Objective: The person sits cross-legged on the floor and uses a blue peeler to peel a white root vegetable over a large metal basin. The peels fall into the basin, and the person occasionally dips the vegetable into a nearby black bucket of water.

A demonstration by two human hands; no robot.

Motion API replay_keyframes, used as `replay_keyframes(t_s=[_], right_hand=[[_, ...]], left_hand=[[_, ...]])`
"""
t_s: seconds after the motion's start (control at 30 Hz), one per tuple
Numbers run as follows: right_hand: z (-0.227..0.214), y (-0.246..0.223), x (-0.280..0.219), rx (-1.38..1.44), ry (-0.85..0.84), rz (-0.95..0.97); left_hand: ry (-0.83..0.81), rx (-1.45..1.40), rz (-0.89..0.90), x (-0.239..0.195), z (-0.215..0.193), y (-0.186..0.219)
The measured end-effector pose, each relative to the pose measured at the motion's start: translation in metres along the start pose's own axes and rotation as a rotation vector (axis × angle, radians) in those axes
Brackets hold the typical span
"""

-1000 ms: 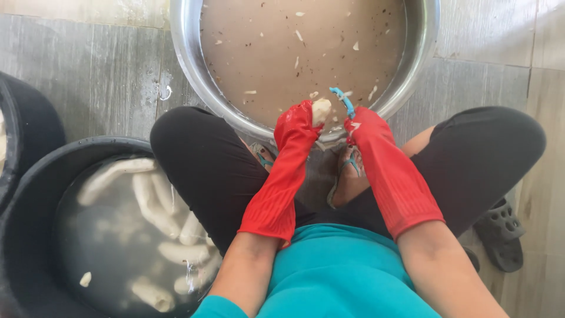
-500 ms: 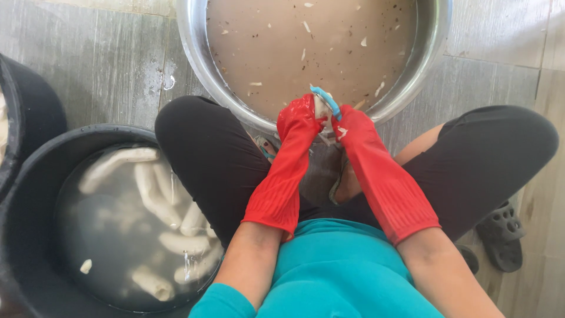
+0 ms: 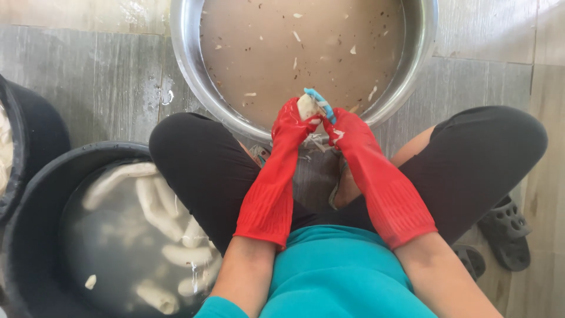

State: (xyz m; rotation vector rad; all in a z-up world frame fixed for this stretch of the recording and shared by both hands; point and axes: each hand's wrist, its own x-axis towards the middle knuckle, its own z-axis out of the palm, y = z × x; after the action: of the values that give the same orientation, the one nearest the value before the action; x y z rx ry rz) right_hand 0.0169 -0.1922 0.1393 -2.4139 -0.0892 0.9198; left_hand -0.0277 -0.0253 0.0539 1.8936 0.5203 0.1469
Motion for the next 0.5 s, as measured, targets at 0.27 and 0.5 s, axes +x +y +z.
replay_keyframes(t_s=[0.27,0.5], right_hand=[[0.022,0.045,0.048,0.092,0.027,0.048],[0.010,0.044,0.051,0.490,-0.048,-0.061]], left_hand=[[-0.074,-0.291,0.274,0.004,0.004,0.028],[-0.167,-0.234,-0.176,0.018,0.017,-0.010]])
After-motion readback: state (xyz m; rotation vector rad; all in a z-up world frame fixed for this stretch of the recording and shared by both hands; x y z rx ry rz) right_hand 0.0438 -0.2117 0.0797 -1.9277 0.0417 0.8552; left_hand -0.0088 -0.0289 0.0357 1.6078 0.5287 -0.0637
